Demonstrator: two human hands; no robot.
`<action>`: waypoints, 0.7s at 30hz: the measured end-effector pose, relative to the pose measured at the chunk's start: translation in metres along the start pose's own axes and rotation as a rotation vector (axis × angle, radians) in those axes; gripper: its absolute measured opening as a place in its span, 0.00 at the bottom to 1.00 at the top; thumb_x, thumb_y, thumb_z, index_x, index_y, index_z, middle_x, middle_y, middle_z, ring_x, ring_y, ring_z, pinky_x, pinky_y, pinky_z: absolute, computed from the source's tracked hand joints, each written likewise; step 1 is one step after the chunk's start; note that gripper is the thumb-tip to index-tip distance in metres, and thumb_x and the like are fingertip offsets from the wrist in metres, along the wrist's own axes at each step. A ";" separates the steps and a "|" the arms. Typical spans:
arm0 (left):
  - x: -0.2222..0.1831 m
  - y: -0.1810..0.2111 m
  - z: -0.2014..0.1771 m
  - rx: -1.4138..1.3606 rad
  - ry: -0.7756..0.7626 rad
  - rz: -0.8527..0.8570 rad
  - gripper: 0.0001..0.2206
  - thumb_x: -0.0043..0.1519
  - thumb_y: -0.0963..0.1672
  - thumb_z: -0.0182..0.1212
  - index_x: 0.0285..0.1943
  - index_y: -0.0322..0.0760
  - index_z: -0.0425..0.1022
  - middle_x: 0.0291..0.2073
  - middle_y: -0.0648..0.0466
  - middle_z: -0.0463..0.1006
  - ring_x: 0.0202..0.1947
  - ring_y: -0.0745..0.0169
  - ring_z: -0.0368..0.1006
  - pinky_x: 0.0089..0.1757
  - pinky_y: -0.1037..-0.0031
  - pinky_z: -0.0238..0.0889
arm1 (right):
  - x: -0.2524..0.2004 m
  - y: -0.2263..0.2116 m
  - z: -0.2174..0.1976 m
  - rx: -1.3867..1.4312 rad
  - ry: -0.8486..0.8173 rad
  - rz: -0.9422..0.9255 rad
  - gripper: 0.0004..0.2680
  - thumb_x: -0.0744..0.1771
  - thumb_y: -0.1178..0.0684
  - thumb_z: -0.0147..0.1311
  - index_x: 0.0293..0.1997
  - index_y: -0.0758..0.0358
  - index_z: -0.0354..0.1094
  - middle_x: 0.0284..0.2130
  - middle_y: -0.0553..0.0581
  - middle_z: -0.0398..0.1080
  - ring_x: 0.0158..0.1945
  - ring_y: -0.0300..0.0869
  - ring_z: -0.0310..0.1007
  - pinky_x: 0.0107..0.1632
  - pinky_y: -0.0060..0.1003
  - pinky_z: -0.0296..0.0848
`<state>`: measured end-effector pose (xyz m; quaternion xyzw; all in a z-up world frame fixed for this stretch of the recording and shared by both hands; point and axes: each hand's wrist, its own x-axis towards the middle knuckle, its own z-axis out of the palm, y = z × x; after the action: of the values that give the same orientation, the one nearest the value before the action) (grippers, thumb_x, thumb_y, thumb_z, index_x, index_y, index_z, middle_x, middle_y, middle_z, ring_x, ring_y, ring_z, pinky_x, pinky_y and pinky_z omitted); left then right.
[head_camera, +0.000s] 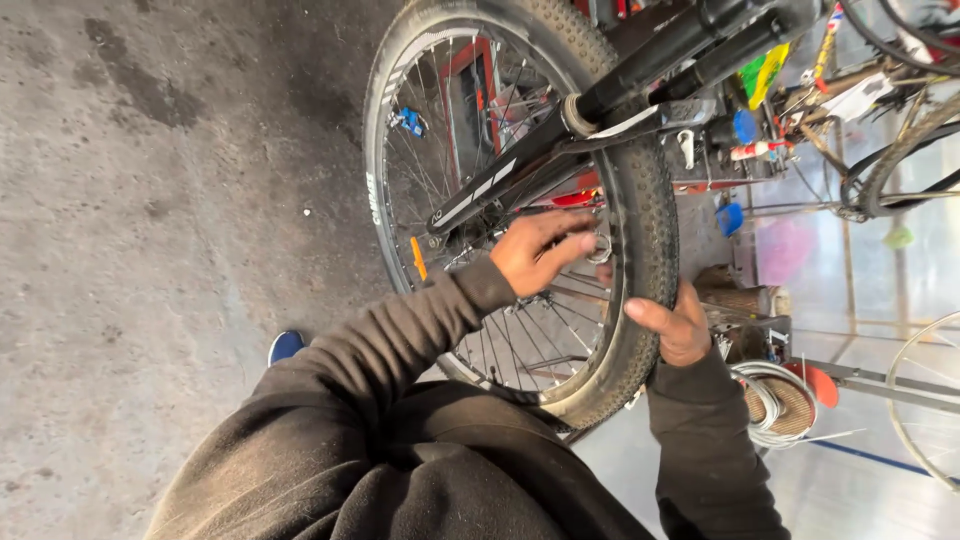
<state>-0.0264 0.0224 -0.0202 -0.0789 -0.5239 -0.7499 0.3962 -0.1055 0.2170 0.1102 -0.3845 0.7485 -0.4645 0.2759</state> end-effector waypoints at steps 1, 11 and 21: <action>-0.001 0.005 0.000 0.000 0.002 0.007 0.14 0.68 0.50 0.61 0.53 0.36 0.80 0.42 0.43 0.82 0.45 0.40 0.80 0.46 0.55 0.73 | -0.001 -0.012 0.009 -0.005 -0.002 -0.005 0.19 0.62 0.62 0.57 0.59 0.81 0.66 0.51 0.82 0.71 0.54 0.67 0.74 0.53 0.64 0.75; -0.002 0.003 0.008 -0.066 -0.061 -0.171 0.14 0.68 0.49 0.61 0.55 0.39 0.80 0.41 0.40 0.83 0.43 0.41 0.81 0.46 0.55 0.73 | -0.018 0.020 -0.009 0.014 -0.073 -0.028 0.18 0.65 0.59 0.58 0.60 0.77 0.67 0.56 0.80 0.69 0.58 0.64 0.71 0.58 0.63 0.72; 0.002 0.010 -0.004 0.237 -0.144 0.049 0.22 0.52 0.50 0.77 0.52 0.39 0.80 0.35 0.43 0.81 0.39 0.38 0.80 0.41 0.51 0.73 | -0.040 0.035 -0.010 -0.156 0.108 -0.060 0.18 0.66 0.59 0.57 0.63 0.74 0.65 0.58 0.71 0.70 0.61 0.57 0.69 0.66 0.64 0.66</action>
<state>-0.0195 0.0162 -0.0134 -0.0981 -0.6336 -0.6653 0.3824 -0.1025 0.2643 0.0845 -0.4012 0.7845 -0.4330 0.1903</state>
